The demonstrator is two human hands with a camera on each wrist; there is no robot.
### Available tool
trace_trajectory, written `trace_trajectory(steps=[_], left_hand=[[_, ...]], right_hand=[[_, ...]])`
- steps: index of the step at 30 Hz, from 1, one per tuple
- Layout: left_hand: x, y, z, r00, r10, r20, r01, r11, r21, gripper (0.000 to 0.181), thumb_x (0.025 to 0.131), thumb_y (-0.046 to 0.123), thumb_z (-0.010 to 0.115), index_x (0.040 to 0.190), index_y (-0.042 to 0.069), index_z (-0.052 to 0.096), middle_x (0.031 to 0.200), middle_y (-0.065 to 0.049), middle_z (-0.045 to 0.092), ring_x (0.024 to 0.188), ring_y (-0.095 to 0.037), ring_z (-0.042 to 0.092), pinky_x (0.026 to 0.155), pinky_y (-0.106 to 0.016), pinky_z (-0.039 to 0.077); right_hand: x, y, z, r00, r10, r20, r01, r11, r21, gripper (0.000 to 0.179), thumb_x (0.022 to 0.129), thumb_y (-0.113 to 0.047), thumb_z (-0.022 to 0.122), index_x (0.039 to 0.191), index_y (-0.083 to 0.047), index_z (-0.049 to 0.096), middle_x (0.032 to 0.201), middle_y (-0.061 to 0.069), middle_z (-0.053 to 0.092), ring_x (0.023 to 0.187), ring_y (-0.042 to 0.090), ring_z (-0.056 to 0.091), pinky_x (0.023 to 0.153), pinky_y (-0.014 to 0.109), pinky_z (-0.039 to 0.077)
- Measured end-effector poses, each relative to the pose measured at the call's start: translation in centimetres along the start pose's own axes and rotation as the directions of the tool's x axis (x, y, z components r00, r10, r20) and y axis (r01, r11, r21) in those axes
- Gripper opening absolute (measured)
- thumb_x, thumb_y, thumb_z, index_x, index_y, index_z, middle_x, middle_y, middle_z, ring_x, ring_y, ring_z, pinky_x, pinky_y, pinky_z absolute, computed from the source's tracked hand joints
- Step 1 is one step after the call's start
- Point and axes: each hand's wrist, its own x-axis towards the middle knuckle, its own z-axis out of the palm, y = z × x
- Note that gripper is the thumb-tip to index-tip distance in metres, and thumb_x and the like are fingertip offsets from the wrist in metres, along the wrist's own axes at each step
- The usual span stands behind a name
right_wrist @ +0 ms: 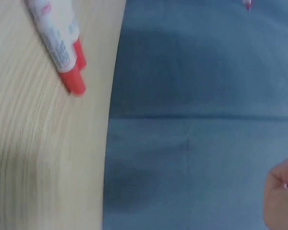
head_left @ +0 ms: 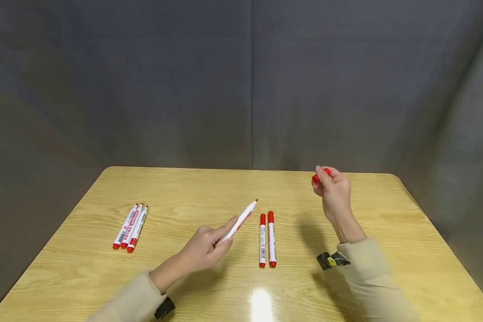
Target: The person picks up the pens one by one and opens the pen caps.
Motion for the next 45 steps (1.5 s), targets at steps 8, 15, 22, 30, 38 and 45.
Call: trace_trajectory(steps=[8, 15, 22, 30, 38, 45], left_hand=[[-0.9, -0.6, -1.9, 0.996, -0.05, -0.069, 0.052, 0.998, 0.024, 0.043, 0.085, 0.002, 0.055, 0.126, -0.008, 0.049, 0.05, 0.005, 0.045, 0.039, 0.005, 0.032, 0.035, -0.008, 0.028], [-2.4, -0.8, -4.4, 0.982, -0.115, -0.147, 0.13, 0.987, 0.095, 0.041, 0.083, 0.003, 0.059, 0.123, -0.007, 0.053, 0.051, 0.009, 0.042, 0.043, 0.007, 0.03, 0.037, -0.009, 0.027], [-4.0, -1.0, -6.6, 0.968, -0.183, -0.169, 0.21, 0.964, 0.164, 0.044, 0.078, -0.001, 0.062, 0.122, -0.005, 0.055, 0.051, 0.014, 0.039, 0.044, 0.007, 0.029, 0.037, -0.01, 0.027], [-5.5, -1.6, -8.4, 0.956, -0.225, -0.19, 0.268, 0.932, 0.242, 0.044, 0.077, -0.001, 0.063, 0.12, -0.005, 0.056, 0.051, 0.015, 0.037, 0.043, 0.008, 0.027, 0.036, -0.01, 0.025], [-7.0, -2.0, -10.8, 0.938, -0.27, -0.216, 0.328, 0.892, 0.311, 0.046, 0.076, -0.003, 0.064, 0.121, -0.005, 0.056, 0.049, 0.017, 0.035, 0.04, 0.009, 0.025, 0.033, -0.011, 0.024], [-8.4, -2.5, -12.6, 0.907, -0.338, -0.251, 0.41, 0.845, 0.343, 0.047, 0.076, -0.004, 0.062, 0.122, -0.007, 0.054, 0.047, 0.007, 0.049, 0.038, 0.009, 0.036, 0.032, -0.012, 0.031]], right_hand=[[-1.1, -0.5, -0.9, 0.98, 0.11, 0.165, -0.028, 0.901, -0.432, 0.02, 0.089, -0.012, 0.058, 0.103, -0.007, 0.044, 0.058, -0.004, 0.057, 0.051, 0.006, 0.053, 0.051, 0.016, 0.046], [-1.5, -0.4, -1.7, 0.969, 0.087, 0.23, 0.026, 0.894, -0.448, 0.015, 0.088, -0.014, 0.061, 0.093, -0.002, 0.054, 0.061, -0.001, 0.061, 0.049, 0.009, 0.053, 0.045, 0.019, 0.042], [-1.7, -0.4, -2.6, 0.938, 0.15, 0.311, 0.039, 0.848, -0.528, 0.032, 0.091, -0.016, 0.056, 0.115, 0.004, 0.051, 0.066, 0.0, 0.058, 0.052, 0.01, 0.051, 0.047, 0.022, 0.041], [-2.0, -0.7, -3.5, 0.939, 0.197, 0.28, 0.014, 0.795, -0.606, 0.03, 0.088, -0.017, 0.061, 0.107, 0.002, 0.046, 0.061, -0.001, 0.057, 0.049, 0.01, 0.048, 0.044, 0.02, 0.038], [-2.1, -0.5, -5.0, 0.921, 0.212, 0.326, 0.05, 0.767, -0.64, 0.042, 0.09, -0.016, 0.058, 0.126, 0.004, 0.049, 0.064, 0.003, 0.061, 0.049, 0.012, 0.05, 0.043, 0.025, 0.04], [-2.4, -0.7, -5.7, 0.926, 0.24, 0.292, 0.006, 0.763, -0.646, 0.031, 0.089, -0.016, 0.059, 0.111, -0.001, 0.044, 0.063, 0.002, 0.062, 0.05, 0.011, 0.052, 0.044, 0.023, 0.04]])
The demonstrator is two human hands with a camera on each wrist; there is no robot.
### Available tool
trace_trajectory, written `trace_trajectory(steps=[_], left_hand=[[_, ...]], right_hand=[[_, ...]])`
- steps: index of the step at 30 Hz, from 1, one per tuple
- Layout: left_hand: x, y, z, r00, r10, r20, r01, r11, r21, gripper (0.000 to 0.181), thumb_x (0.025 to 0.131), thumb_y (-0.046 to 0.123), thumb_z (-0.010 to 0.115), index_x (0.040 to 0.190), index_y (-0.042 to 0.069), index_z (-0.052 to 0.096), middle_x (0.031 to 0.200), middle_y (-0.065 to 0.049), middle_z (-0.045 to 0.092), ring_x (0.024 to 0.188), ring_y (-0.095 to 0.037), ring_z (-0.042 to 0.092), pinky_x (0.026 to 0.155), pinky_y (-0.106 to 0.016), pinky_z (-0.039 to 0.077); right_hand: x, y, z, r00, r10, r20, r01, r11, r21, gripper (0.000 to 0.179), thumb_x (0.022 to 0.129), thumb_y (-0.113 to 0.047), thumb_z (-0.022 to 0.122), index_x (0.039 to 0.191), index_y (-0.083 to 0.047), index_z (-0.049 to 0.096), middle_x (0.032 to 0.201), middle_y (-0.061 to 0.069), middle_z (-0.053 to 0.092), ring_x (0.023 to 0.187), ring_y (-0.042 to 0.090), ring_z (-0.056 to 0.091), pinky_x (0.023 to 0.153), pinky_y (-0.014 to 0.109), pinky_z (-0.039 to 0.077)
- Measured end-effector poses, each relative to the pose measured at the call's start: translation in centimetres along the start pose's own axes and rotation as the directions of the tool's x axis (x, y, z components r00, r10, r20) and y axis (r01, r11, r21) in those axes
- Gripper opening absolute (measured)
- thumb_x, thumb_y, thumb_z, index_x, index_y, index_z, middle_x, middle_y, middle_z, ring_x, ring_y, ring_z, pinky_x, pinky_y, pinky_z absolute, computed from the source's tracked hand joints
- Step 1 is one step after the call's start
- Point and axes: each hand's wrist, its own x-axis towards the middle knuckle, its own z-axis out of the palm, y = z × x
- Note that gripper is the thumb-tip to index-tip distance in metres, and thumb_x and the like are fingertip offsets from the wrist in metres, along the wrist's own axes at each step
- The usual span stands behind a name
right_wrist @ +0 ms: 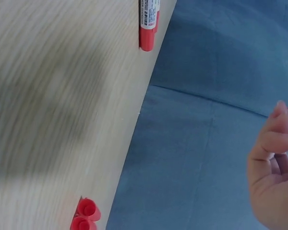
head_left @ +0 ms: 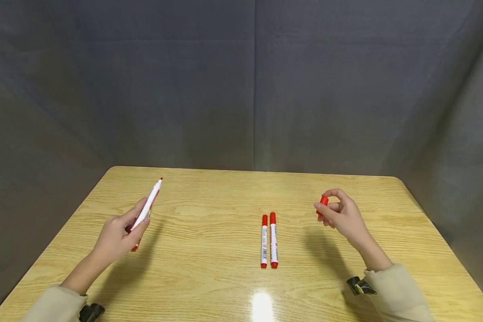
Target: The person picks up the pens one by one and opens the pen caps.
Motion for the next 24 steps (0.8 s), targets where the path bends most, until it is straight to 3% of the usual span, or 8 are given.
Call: trace_trajectory(steps=[5, 11, 18, 24], left_hand=[[-0.4, -1.3, -0.6, 0.999, -0.033, -0.024, 0.034, 0.997, 0.062, 0.046, 0.074, -0.004, 0.064, 0.12, -0.008, 0.055, 0.056, -0.005, 0.058, 0.044, 0.003, 0.041, 0.038, -0.014, 0.035], [-1.0, -2.6, -1.4, 0.997, -0.077, -0.025, 0.08, 0.988, 0.13, 0.046, 0.075, -0.001, 0.065, 0.12, -0.006, 0.056, 0.049, 0.007, 0.044, 0.043, 0.005, 0.03, 0.037, -0.015, 0.028], [-2.1, -4.7, -2.2, 0.975, -0.224, 0.004, 0.219, 0.957, 0.192, 0.044, 0.082, 0.006, 0.063, 0.123, -0.008, 0.052, 0.05, 0.006, 0.033, 0.043, 0.001, 0.023, 0.037, -0.021, 0.023], [-3.2, -6.6, -2.8, 0.962, -0.273, -0.001, 0.271, 0.952, 0.142, 0.044, 0.086, 0.008, 0.061, 0.124, -0.011, 0.05, 0.048, 0.006, 0.032, 0.04, 0.0, 0.023, 0.033, -0.02, 0.023]], right_hand=[[-0.4, 0.5, -0.6, 0.999, -0.031, -0.026, 0.032, 0.999, 0.015, 0.025, 0.089, -0.015, 0.06, 0.11, -0.005, 0.051, 0.065, 0.002, 0.065, 0.052, 0.015, 0.057, 0.045, 0.024, 0.043], [-1.0, 0.6, -1.3, 0.999, -0.029, 0.025, 0.028, 0.998, 0.052, 0.033, 0.088, -0.011, 0.061, 0.119, -0.006, 0.051, 0.074, 0.005, 0.067, 0.059, 0.016, 0.06, 0.052, 0.026, 0.047], [-1.7, 0.4, -1.6, 0.998, -0.005, 0.06, 0.003, 0.999, 0.035, 0.044, 0.085, -0.008, 0.064, 0.125, -0.005, 0.047, 0.075, 0.002, 0.067, 0.061, 0.014, 0.059, 0.056, 0.027, 0.048], [-2.2, 0.6, -2.4, 0.999, -0.016, 0.051, 0.015, 1.0, 0.011, 0.045, 0.085, -0.008, 0.063, 0.126, -0.004, 0.046, 0.076, 0.002, 0.067, 0.062, 0.014, 0.06, 0.056, 0.027, 0.049]])
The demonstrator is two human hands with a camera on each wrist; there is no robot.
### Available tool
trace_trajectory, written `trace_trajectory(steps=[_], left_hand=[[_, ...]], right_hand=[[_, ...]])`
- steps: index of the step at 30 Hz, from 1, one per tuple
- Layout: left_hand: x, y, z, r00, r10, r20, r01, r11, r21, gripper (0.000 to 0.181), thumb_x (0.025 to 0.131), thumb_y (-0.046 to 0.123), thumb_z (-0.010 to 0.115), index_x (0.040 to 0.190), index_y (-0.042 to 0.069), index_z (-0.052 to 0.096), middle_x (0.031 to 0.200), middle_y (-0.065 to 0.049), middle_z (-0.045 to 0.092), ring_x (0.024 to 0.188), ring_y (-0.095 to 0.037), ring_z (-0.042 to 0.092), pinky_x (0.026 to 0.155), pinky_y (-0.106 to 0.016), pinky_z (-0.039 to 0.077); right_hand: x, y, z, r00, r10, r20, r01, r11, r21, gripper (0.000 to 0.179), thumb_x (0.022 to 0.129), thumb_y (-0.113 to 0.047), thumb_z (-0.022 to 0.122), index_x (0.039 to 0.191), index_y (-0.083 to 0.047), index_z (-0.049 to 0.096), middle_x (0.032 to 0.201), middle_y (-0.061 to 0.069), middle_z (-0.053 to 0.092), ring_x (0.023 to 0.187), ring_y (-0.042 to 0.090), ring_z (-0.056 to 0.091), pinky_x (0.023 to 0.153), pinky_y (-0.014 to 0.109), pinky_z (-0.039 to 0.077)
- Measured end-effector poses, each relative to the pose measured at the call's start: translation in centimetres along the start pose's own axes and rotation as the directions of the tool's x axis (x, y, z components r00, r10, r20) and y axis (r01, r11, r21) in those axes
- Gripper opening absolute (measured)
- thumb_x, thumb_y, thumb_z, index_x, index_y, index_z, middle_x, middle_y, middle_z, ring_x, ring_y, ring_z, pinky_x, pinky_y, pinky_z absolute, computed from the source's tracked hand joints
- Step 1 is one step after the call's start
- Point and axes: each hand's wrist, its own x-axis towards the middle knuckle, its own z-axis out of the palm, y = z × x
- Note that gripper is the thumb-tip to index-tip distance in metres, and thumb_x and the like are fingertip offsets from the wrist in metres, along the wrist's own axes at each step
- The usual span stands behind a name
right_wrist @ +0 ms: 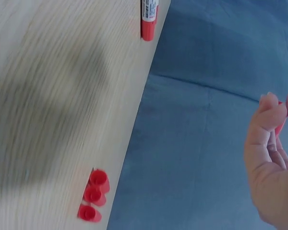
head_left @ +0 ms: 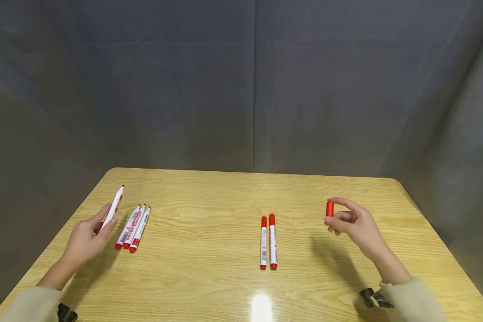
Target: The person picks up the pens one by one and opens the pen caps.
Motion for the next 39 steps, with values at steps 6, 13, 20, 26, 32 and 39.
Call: trace_trajectory(steps=[6, 13, 20, 26, 32, 39], left_hand=[[-0.5, -1.5, 0.0, 0.991, -0.108, 0.085, 0.112, 0.993, -0.046, 0.044, 0.091, 0.014, 0.056, 0.126, -0.011, 0.047, 0.05, 0.003, 0.035, 0.041, -0.003, 0.026, 0.035, -0.023, 0.025], [-0.7, -2.6, 0.5, 0.953, -0.221, 0.206, 0.236, 0.97, -0.05, 0.049, 0.094, 0.021, 0.05, 0.128, -0.014, 0.043, 0.051, 0.001, 0.037, 0.041, -0.006, 0.03, 0.036, -0.023, 0.027], [-0.6, -3.3, 1.0, 0.921, -0.245, 0.302, 0.287, 0.953, -0.101, 0.053, 0.096, 0.025, 0.048, 0.13, -0.014, 0.039, 0.049, 0.001, 0.039, 0.038, -0.007, 0.033, 0.034, -0.025, 0.03], [-0.6, -3.7, 1.5, 0.883, -0.249, 0.398, 0.314, 0.943, -0.107, 0.056, 0.096, 0.026, 0.046, 0.133, -0.014, 0.034, 0.05, -0.001, 0.043, 0.04, -0.009, 0.038, 0.037, -0.026, 0.034], [-0.6, -4.2, 2.0, 0.865, -0.225, 0.449, 0.288, 0.955, -0.076, 0.057, 0.095, 0.026, 0.048, 0.132, -0.016, 0.033, 0.053, -0.003, 0.048, 0.043, -0.01, 0.042, 0.039, -0.025, 0.036], [-0.7, -4.0, 2.2, 0.875, -0.155, 0.459, 0.14, 0.988, 0.066, 0.056, 0.093, 0.025, 0.052, 0.129, -0.016, 0.038, 0.061, -0.009, 0.054, 0.05, -0.011, 0.039, 0.045, -0.025, 0.032]], right_hand=[[-0.8, 0.0, -1.6, 1.0, 0.0, -0.028, -0.002, 0.997, -0.072, 0.043, 0.086, -0.009, 0.063, 0.125, -0.007, 0.047, 0.077, 0.004, 0.067, 0.061, 0.013, 0.059, 0.057, 0.028, 0.049], [-1.6, -0.1, -3.5, 0.997, 0.031, -0.068, -0.043, 0.982, -0.182, 0.046, 0.086, -0.015, 0.063, 0.128, -0.008, 0.045, 0.077, 0.005, 0.066, 0.063, 0.017, 0.058, 0.06, 0.028, 0.048], [-2.2, -0.2, -5.2, 0.997, 0.008, -0.082, -0.023, 0.982, -0.189, 0.042, 0.086, -0.01, 0.063, 0.125, -0.015, 0.048, 0.077, 0.0, 0.067, 0.063, 0.014, 0.06, 0.059, 0.026, 0.049], [-2.3, -0.3, -6.4, 0.996, -0.016, -0.084, 0.001, 0.984, -0.178, 0.042, 0.086, -0.006, 0.062, 0.123, -0.02, 0.049, 0.079, 0.0, 0.068, 0.064, 0.012, 0.061, 0.058, 0.024, 0.049], [-2.6, -0.4, -7.0, 0.995, -0.003, -0.102, -0.02, 0.975, -0.221, 0.04, 0.086, -0.008, 0.063, 0.121, -0.023, 0.049, 0.078, -0.002, 0.068, 0.062, 0.011, 0.06, 0.057, 0.024, 0.048], [-2.6, -0.4, -7.2, 0.995, -0.003, -0.101, -0.02, 0.974, -0.226, 0.04, 0.086, -0.008, 0.062, 0.12, -0.024, 0.05, 0.077, -0.003, 0.068, 0.061, 0.011, 0.059, 0.057, 0.024, 0.047]])
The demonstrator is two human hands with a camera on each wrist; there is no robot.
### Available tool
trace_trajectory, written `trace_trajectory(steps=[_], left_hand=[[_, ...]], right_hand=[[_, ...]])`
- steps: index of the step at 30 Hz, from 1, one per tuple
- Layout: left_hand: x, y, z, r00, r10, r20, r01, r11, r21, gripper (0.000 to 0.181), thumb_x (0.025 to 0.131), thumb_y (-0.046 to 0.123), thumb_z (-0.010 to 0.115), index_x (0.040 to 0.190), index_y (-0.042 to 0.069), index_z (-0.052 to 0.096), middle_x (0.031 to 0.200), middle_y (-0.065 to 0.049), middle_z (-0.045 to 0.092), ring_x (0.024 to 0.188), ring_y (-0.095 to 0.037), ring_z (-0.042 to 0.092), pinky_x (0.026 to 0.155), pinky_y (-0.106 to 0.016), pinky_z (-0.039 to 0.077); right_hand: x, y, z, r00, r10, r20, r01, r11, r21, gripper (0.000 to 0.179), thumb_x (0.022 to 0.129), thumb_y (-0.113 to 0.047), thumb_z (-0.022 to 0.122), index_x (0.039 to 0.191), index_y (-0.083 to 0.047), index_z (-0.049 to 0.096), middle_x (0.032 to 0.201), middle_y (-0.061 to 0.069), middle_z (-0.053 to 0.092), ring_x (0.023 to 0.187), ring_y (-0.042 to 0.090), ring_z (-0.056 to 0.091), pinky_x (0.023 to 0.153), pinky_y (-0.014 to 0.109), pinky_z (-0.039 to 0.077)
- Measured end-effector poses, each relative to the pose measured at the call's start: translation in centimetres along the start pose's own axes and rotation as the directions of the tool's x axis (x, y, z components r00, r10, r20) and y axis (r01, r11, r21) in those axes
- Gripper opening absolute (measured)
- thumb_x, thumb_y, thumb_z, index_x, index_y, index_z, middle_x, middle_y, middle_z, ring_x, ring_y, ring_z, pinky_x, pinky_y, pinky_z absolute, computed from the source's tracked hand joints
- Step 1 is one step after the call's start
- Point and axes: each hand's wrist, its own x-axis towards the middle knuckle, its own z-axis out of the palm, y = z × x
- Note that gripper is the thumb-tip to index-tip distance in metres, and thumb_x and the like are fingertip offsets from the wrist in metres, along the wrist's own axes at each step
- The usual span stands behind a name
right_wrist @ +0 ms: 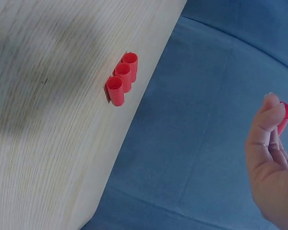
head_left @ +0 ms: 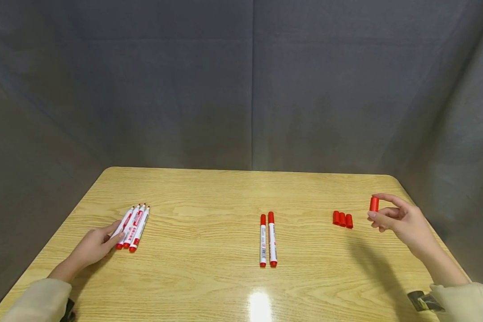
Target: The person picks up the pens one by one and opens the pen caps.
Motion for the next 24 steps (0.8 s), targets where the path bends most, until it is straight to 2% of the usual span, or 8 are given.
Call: trace_trajectory(steps=[3, 4, 5, 9, 12, 19, 22, 24], left_hand=[[0.1, 0.1, 0.1, 0.999, 0.029, 0.015, -0.03, 0.994, 0.103, 0.058, 0.093, 0.028, 0.053, 0.129, -0.015, 0.039, 0.06, -0.007, 0.05, 0.054, -0.012, 0.034, 0.049, -0.026, 0.029], [0.1, 0.1, 0.1, 0.999, 0.027, 0.028, -0.03, 0.992, 0.12, 0.06, 0.093, 0.03, 0.052, 0.129, -0.015, 0.038, 0.057, -0.003, 0.045, 0.054, -0.012, 0.033, 0.049, -0.027, 0.029], [0.1, 0.1, 0.1, 0.999, 0.019, 0.039, -0.024, 0.992, 0.123, 0.061, 0.093, 0.031, 0.052, 0.13, -0.014, 0.038, 0.054, 0.002, 0.039, 0.051, -0.011, 0.031, 0.047, -0.026, 0.028], [0.2, 0.1, 0.0, 0.999, 0.006, 0.05, -0.013, 0.989, 0.146, 0.066, 0.093, 0.037, 0.049, 0.133, -0.013, 0.034, 0.05, 0.004, 0.034, 0.046, -0.009, 0.027, 0.045, -0.026, 0.027], [0.2, 0.4, -0.4, 0.999, 0.003, 0.036, -0.009, 0.987, 0.16, 0.068, 0.093, 0.039, 0.048, 0.135, -0.013, 0.031, 0.048, 0.005, 0.035, 0.042, -0.008, 0.027, 0.042, -0.026, 0.027], [0.2, 2.0, -1.6, 0.997, 0.04, -0.067, -0.03, 0.99, 0.134, 0.065, 0.093, 0.035, 0.051, 0.136, -0.009, 0.032, 0.051, 0.005, 0.036, 0.043, -0.008, 0.029, 0.042, -0.024, 0.028], [0.2, 2.9, -1.9, 0.991, 0.073, -0.114, -0.062, 0.993, 0.101, 0.063, 0.092, 0.031, 0.053, 0.136, -0.009, 0.032, 0.051, 0.005, 0.035, 0.043, -0.006, 0.027, 0.041, -0.023, 0.027], [0.1, 3.7, -2.1, 0.984, 0.101, -0.144, -0.091, 0.993, 0.074, 0.061, 0.092, 0.027, 0.054, 0.136, -0.009, 0.033, 0.052, 0.005, 0.035, 0.044, -0.005, 0.026, 0.041, -0.023, 0.026]], right_hand=[[0.0, 0.0, -0.1, 1.0, 0.0, -0.001, 0.0, 1.0, -0.003, 0.04, 0.086, -0.008, 0.062, 0.121, -0.023, 0.049, 0.077, -0.002, 0.068, 0.062, 0.011, 0.059, 0.057, 0.024, 0.048], [0.1, 0.1, -0.2, 1.0, 0.003, 0.0, -0.003, 1.0, -0.005, 0.04, 0.086, -0.008, 0.062, 0.121, -0.023, 0.049, 0.077, -0.002, 0.068, 0.062, 0.011, 0.059, 0.057, 0.024, 0.048], [0.1, 0.1, -0.2, 1.0, 0.005, 0.0, -0.005, 1.0, -0.008, 0.04, 0.086, -0.009, 0.062, 0.121, -0.023, 0.049, 0.077, -0.002, 0.068, 0.062, 0.011, 0.059, 0.057, 0.024, 0.048], [0.4, 0.4, -0.5, 1.0, 0.02, 0.006, -0.02, 1.0, -0.015, 0.041, 0.086, -0.011, 0.063, 0.124, -0.021, 0.048, 0.078, -0.003, 0.068, 0.064, 0.011, 0.06, 0.058, 0.024, 0.048], [0.7, 0.9, -0.6, 0.999, 0.029, 0.013, -0.029, 0.999, -0.013, 0.041, 0.086, -0.012, 0.063, 0.124, -0.021, 0.048, 0.078, -0.003, 0.068, 0.065, 0.011, 0.061, 0.059, 0.024, 0.049], [1.4, 2.5, -0.4, 0.999, -0.003, 0.038, 0.001, 0.999, 0.046, 0.039, 0.087, -0.006, 0.061, 0.117, -0.028, 0.05, 0.079, -0.003, 0.068, 0.067, 0.012, 0.064, 0.058, 0.025, 0.05], [1.7, 3.1, -0.2, 0.999, 0.005, 0.04, -0.007, 0.999, 0.045, 0.038, 0.087, -0.006, 0.061, 0.115, -0.029, 0.049, 0.079, -0.002, 0.068, 0.066, 0.011, 0.064, 0.058, 0.025, 0.051], [1.8, 3.4, -0.1, 0.999, 0.017, 0.044, -0.019, 0.999, 0.033, 0.036, 0.087, -0.007, 0.061, 0.117, -0.024, 0.049, 0.079, -0.001, 0.068, 0.067, 0.012, 0.064, 0.059, 0.025, 0.051]])
